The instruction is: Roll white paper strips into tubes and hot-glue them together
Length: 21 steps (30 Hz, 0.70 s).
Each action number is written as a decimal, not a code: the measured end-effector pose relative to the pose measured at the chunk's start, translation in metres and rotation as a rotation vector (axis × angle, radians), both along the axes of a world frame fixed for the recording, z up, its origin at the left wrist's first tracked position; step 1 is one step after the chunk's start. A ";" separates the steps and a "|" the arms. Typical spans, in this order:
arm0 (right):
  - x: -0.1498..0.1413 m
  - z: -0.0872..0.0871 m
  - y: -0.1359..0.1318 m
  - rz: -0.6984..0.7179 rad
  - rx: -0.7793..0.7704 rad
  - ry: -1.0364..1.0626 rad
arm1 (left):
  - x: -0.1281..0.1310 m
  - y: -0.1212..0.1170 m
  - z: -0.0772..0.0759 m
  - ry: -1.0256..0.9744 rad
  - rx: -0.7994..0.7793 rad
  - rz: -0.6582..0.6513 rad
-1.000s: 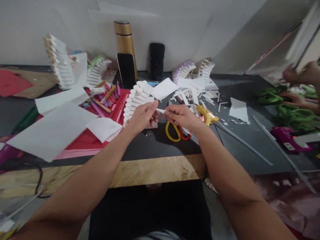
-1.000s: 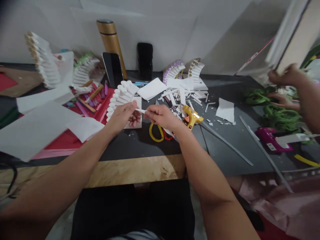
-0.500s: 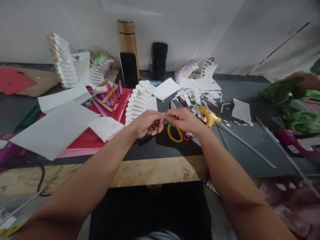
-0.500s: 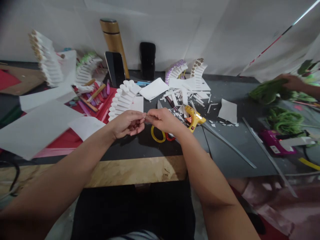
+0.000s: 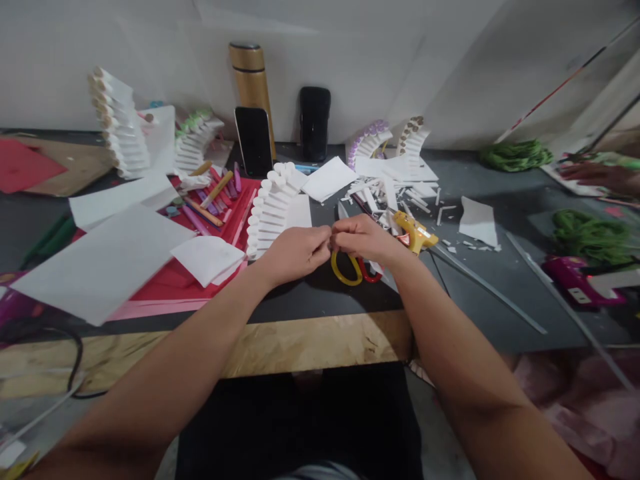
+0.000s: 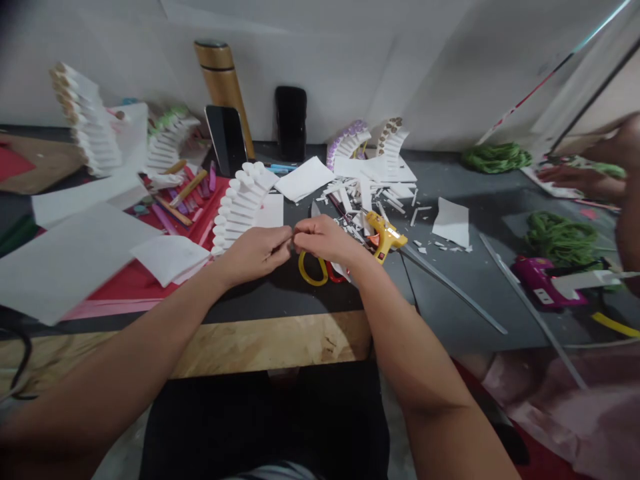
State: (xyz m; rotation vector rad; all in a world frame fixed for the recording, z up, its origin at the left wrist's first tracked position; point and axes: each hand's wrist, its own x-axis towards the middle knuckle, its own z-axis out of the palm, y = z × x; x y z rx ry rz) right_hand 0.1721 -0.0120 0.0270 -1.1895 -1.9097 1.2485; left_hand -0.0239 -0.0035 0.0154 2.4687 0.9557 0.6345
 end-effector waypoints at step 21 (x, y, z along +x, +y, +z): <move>-0.003 0.002 -0.006 0.018 0.501 -0.325 | 0.004 0.007 0.011 -0.616 -1.486 0.141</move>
